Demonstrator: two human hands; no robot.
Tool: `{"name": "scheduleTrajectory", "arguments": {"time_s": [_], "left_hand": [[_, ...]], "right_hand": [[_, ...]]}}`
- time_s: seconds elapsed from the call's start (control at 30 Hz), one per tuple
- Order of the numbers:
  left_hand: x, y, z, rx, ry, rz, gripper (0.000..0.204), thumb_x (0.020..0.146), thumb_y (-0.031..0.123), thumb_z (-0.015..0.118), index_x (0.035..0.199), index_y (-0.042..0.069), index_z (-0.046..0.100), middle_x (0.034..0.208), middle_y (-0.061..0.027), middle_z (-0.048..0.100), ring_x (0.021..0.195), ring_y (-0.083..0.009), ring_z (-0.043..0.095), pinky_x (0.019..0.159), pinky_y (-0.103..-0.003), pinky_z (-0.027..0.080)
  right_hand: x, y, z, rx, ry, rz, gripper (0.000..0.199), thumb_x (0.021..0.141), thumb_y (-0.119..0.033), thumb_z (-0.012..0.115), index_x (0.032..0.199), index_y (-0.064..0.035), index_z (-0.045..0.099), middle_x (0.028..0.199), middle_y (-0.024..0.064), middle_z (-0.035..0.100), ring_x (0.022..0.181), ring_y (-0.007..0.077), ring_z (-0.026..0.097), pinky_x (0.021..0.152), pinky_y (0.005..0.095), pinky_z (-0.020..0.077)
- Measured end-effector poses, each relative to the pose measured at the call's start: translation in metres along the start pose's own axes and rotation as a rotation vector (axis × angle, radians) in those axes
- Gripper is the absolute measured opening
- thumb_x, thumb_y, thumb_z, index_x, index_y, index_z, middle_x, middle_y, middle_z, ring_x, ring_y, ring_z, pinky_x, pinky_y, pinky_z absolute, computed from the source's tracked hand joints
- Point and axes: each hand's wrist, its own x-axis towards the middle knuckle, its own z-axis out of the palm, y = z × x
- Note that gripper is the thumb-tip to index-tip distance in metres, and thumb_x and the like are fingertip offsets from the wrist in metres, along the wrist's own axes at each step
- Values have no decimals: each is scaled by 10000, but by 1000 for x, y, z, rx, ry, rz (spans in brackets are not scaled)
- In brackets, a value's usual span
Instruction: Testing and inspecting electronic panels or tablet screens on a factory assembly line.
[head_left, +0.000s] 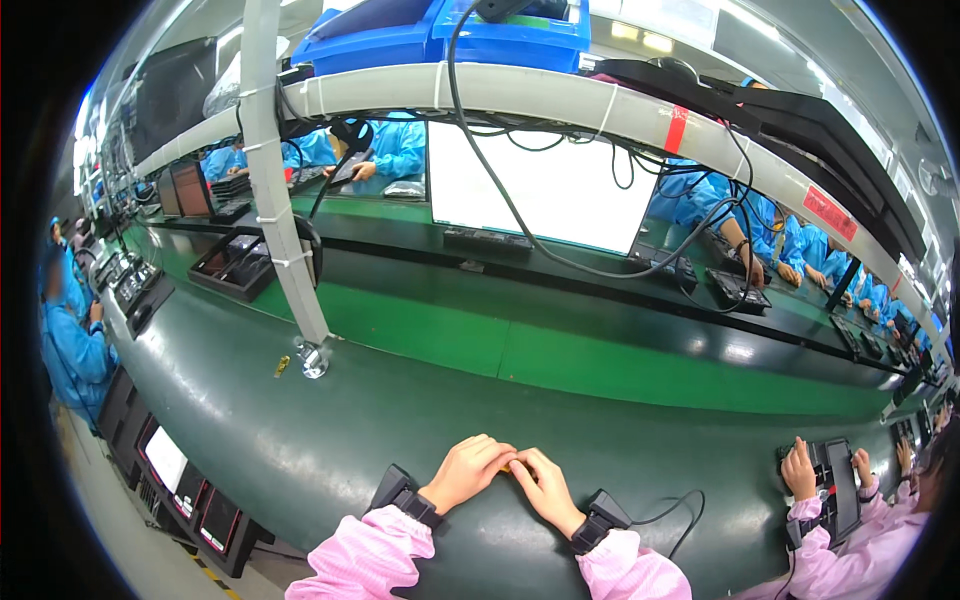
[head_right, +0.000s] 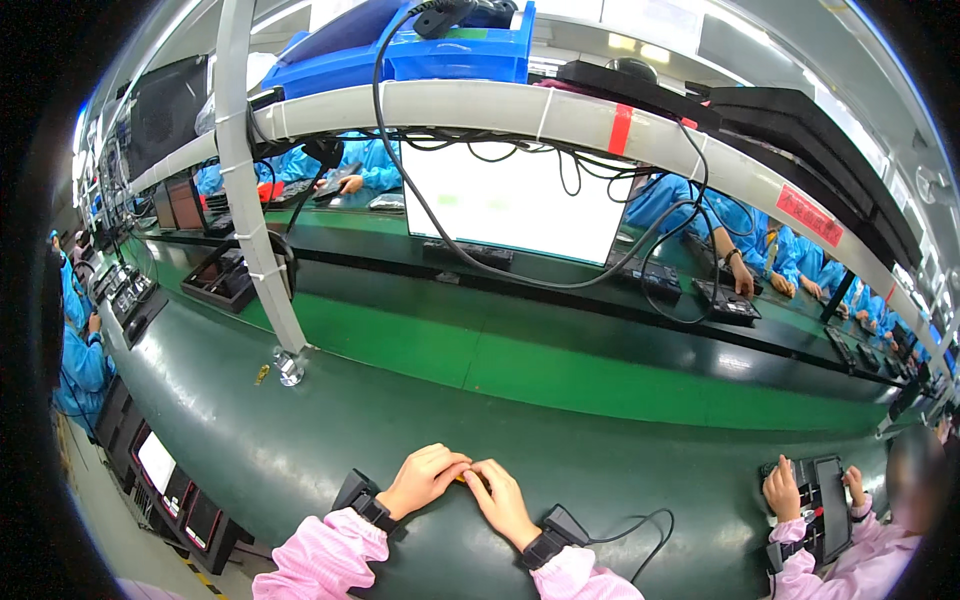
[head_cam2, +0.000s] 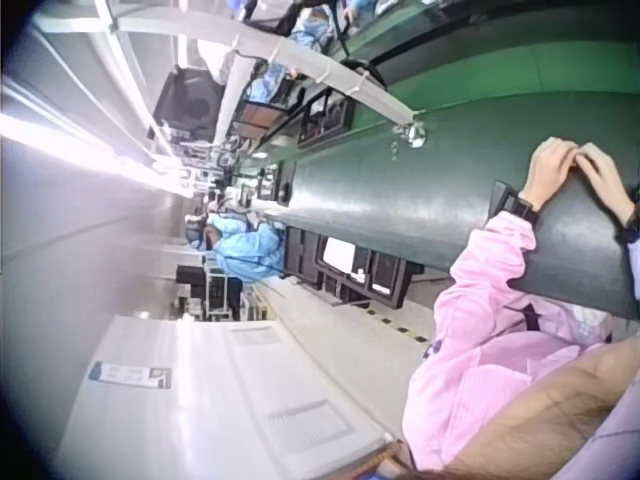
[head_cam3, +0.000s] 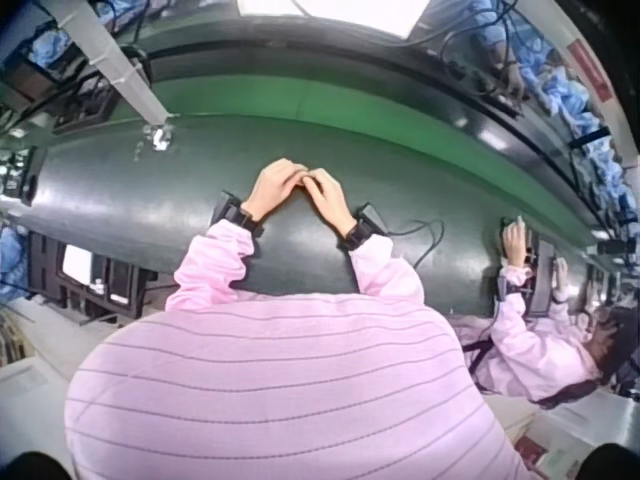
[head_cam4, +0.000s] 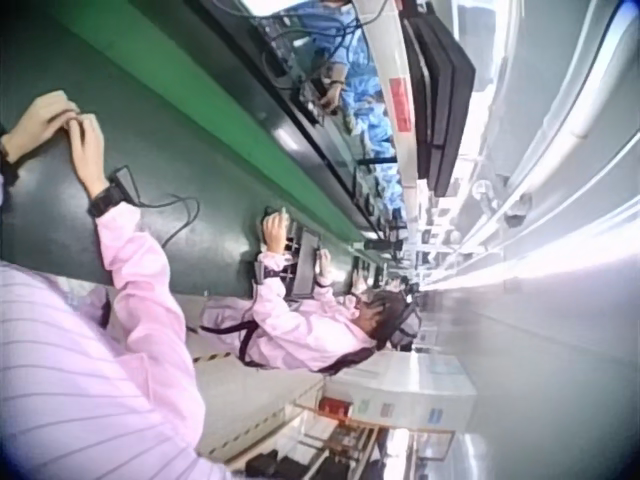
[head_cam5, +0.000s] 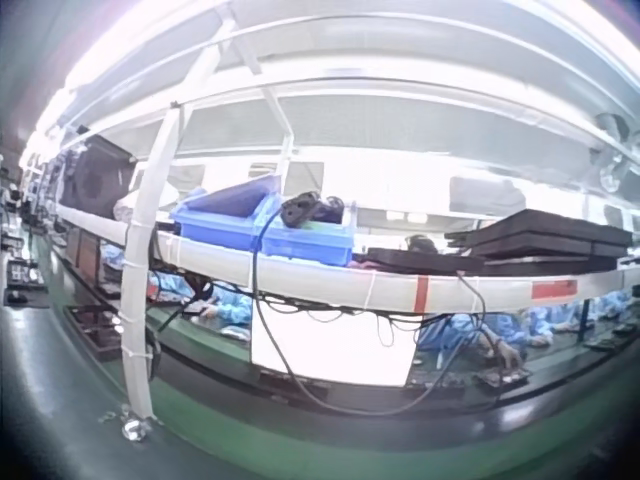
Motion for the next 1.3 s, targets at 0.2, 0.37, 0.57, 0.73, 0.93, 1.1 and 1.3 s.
{"name": "scheduleTrajectory", "arguments": {"time_s": [0.2, 0.37, 0.57, 0.73, 0.93, 1.1, 1.3], "left_hand": [[-1, -1, 0, 34, -17, 38, 119, 810, 85, 672, 923, 47, 664, 723, -71, 591, 662, -241, 573, 616, -335, 467], [0, 1, 0, 51, -33, 31, 122, 807, 82, 671, 920, 40, 655, 736, -75, 583, 672, -241, 568, 616, -337, 466], [2, 5, -1, 63, -61, 11, 154, 812, 69, 658, 962, 40, 635, 737, -76, 564, 691, -243, 560, 622, -341, 464], [3, 5, -1, 56, -52, -4, 166, 822, 59, 641, 986, 41, 625, 770, -84, 579, 711, -256, 565, 639, -347, 469], [2, 4, -1, 41, -32, -5, 155, 829, 63, 640, 982, 39, 627, 784, -88, 593, 712, -256, 573, 639, -348, 472], [3, 6, -1, 37, -41, -18, 139, 828, 57, 645, 964, 39, 630, 774, -91, 589, 699, -258, 572, 623, -343, 469], [2, 4, -1, 38, -40, -19, 143, 819, 45, 651, 961, 43, 629, 748, -88, 569, 686, -254, 565, 615, -342, 465]], "right_hand": [[-4, 4, -1, 10, -81, 69, 229, 961, -212, 485, 898, -23, 599, 767, 119, 605, 741, 290, 580, 679, 373, 456], [-3, 5, 0, 13, -79, 45, 232, 965, -211, 479, 894, -21, 592, 750, 122, 597, 731, 293, 576, 668, 378, 457], [-3, 4, 1, 12, -57, 1, 224, 959, -205, 484, 870, -25, 583, 710, 127, 564, 696, 300, 555, 641, 393, 443], [-3, 2, 0, -100, -46, -45, 211, 953, -209, 488, 845, -43, 562, 689, 128, 518, 680, 308, 524, 622, 402, 418], [-4, 0, 1, -75, 37, 24, 196, 949, -188, 486, 864, -35, 574, 711, 138, 568, 671, 311, 545, 619, 405, 445], [-4, 0, 1, -162, 14, -47, 209, 941, -208, 502, 844, -35, 569, 682, 135, 544, 666, 315, 532, 617, 411, 435], [-6, -7, -2, -291, -58, -73, 239, 902, -262, 578, 776, -59, 574, 642, 96, 521, 641, 276, 518, 626, 393, 421]]}}
